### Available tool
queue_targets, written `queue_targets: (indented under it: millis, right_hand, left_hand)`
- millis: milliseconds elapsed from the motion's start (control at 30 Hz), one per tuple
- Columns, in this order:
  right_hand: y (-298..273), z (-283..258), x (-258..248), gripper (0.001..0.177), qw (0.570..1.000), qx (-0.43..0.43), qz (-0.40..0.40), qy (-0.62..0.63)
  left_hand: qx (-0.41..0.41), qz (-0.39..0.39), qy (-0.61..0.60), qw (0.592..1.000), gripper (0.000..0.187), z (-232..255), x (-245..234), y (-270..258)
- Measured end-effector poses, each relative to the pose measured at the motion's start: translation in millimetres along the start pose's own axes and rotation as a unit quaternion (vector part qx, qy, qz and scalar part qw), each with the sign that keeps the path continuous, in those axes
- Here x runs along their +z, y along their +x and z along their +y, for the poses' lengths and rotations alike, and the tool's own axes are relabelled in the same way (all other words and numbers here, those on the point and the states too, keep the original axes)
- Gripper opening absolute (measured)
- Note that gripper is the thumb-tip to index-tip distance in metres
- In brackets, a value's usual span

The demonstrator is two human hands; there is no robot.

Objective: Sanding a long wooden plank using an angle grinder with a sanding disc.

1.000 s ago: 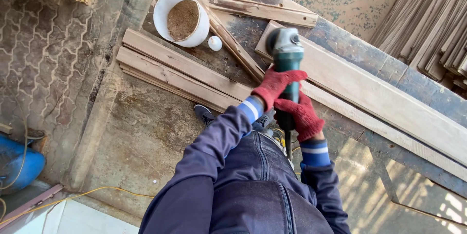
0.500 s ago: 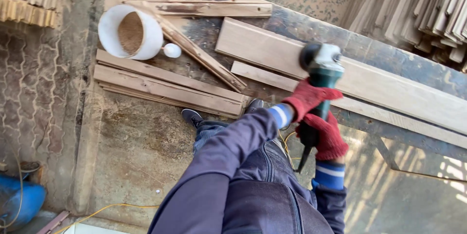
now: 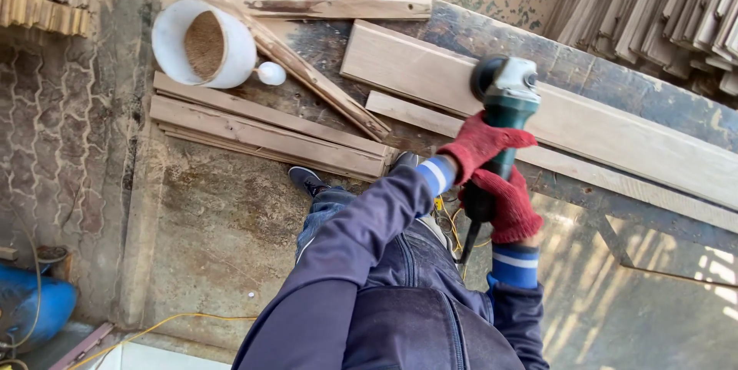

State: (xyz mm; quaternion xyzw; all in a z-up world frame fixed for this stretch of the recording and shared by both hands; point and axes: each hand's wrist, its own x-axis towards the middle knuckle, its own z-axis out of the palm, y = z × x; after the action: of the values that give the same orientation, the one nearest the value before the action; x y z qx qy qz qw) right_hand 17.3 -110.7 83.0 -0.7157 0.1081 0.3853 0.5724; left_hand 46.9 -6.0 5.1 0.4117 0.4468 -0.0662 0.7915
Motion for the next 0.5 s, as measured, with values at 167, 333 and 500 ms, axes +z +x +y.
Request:
queue_targets:
  millis: [167, 333, 500]
  right_hand:
    - [1.0, -13.3, 68.8, 0.047, 0.996, 0.007, -0.060, -0.072]
    - [5.6, -11.0, 116.1, 0.056, 0.984, -0.002, -0.143, -0.106]
    - [21.0, 6.7, 86.5, 0.049, 0.986, 0.014, -0.138, -0.096]
  left_hand:
    - [0.048, 0.040, -0.089, 0.994, 0.055, 8.8, -85.8, 3.7]
    - [0.095, 0.095, -0.202, 0.970, 0.044, 26.5, -149.3, -22.3]
    - [0.059, 0.074, -0.168, 0.981, 0.044, 25.4, -128.6, -30.0]
